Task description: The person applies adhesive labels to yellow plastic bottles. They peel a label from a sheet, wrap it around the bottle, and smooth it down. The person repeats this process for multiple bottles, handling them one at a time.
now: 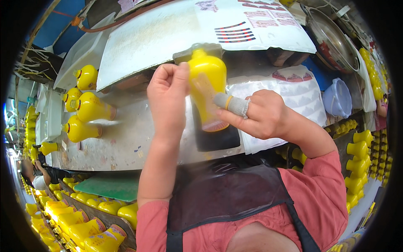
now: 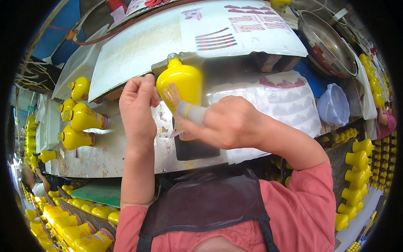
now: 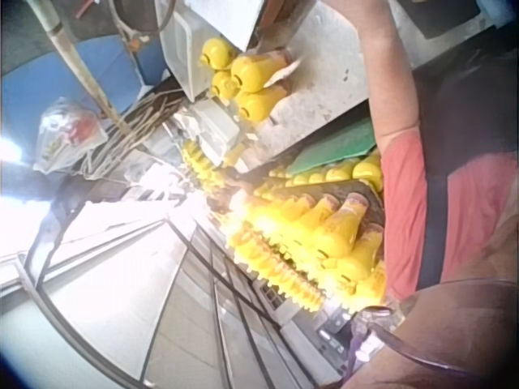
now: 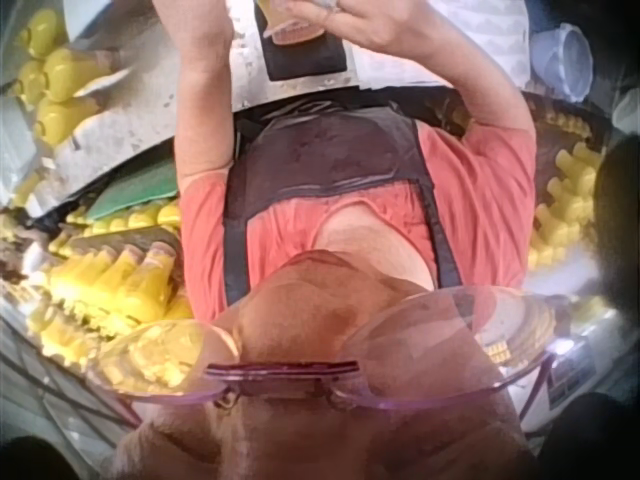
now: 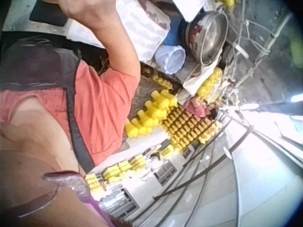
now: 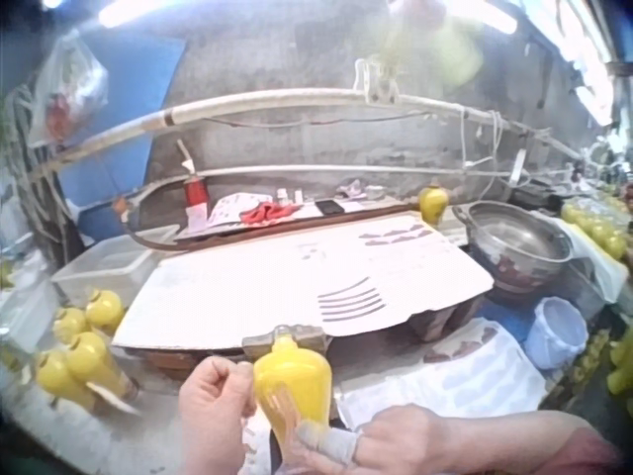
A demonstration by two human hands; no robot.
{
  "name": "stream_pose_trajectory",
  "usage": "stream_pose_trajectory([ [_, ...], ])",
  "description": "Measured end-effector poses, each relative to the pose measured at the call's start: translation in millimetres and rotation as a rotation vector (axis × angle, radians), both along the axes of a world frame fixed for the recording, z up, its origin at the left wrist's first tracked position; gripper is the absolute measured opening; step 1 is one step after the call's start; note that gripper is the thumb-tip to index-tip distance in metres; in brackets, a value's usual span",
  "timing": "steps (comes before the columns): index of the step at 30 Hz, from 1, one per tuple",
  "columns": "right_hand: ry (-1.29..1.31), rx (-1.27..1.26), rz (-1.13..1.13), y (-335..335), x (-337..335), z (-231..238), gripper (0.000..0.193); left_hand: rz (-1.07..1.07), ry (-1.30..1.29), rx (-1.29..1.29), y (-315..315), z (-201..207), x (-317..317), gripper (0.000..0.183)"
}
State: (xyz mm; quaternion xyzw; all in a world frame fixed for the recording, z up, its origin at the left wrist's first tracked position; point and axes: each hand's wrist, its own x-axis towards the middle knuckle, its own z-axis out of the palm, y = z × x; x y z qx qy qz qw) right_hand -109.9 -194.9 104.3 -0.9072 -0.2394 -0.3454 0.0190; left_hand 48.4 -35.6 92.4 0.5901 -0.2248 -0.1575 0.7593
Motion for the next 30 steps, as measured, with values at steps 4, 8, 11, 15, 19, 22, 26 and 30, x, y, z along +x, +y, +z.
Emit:
stream_pose_trajectory([
  [4, 0.054, 0.073, -0.001, -3, -2, 3, 0.049, -0.11, 0.064, 0.276, 24, 0, -9, 0.036],
  [8, 0.055, 0.1, 0.01, -1, -1, 3, 0.046, -0.136, 0.242, 0.243, 21, -8, -28, 0.021],
  [11, 0.021, 0.038, 0.007, 2, 0, 1, 0.042, -0.055, 0.216, 0.068, 8, -7, -30, 0.036],
  [15, -0.055, 0.021, -0.031, 0, 1, -6, 0.05, -0.087, -0.047, 0.012, 0, -1, -13, 0.047],
  [19, 0.047, -0.073, -0.07, -7, 6, -20, 0.041, 0.007, -0.579, 0.235, -6, -11, 2, 0.051],
  [22, 0.056, -0.111, -0.081, -10, 9, -33, 0.04, 0.164, -0.888, 0.365, -7, -24, 6, 0.051],
  [26, 0.066, -0.111, -0.086, -11, 7, -48, 0.042, 0.198, -0.734, 0.315, -7, -38, 6, 0.048],
  [30, -0.002, -0.076, 0.012, -4, -1, -53, 0.037, 0.149, -0.592, 0.297, -9, -46, 9, 0.043],
])
